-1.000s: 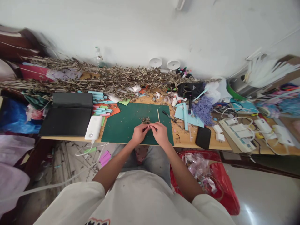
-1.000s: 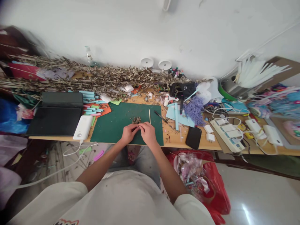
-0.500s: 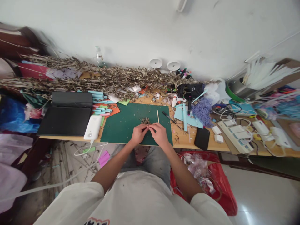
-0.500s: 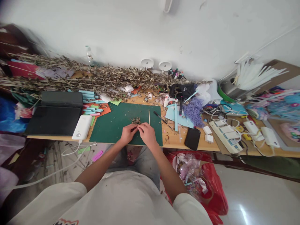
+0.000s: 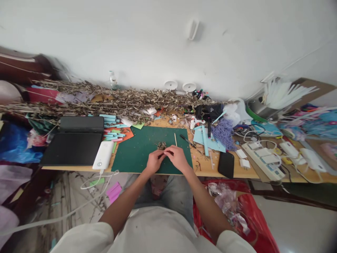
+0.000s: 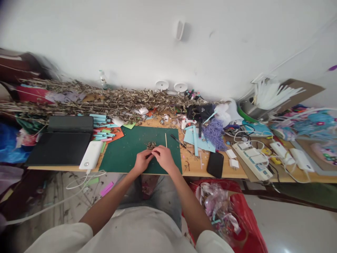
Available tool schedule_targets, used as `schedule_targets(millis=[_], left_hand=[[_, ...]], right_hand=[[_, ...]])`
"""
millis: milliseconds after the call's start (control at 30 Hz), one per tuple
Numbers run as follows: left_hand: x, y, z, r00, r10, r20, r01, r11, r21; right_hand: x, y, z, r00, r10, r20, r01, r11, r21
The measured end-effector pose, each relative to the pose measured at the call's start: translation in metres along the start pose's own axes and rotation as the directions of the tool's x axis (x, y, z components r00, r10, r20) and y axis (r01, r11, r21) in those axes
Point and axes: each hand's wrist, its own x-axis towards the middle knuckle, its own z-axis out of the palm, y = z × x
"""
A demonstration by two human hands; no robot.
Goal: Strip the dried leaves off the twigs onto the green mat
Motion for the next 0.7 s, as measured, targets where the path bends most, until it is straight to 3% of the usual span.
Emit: schedule_targets(millis=[267,500,700], left_hand=[[0.000,-0.003,0.000,1.000,-0.002,-0.008,0.002,1.000,-0.028],[0.001,-0.002,0.001,1.000,0.003,-0.013,-0.003,1.000,-0.008],[0.001,-0.002,0.002,1.000,0.014,-0.003,-0.014,1.000,-0.002]], right_hand=[[-0.012,0.003,0.011,0.995,-0.010,-0.097,0.008,1.000,-0.020],[-0.026,0.002,0.013,0.995,-0.058,-0.077,0.049,0.992,-0.118],[-0.006,-0.002,-0.004,0.999,-0.032,0.041,0.037,0.993,-0.111]])
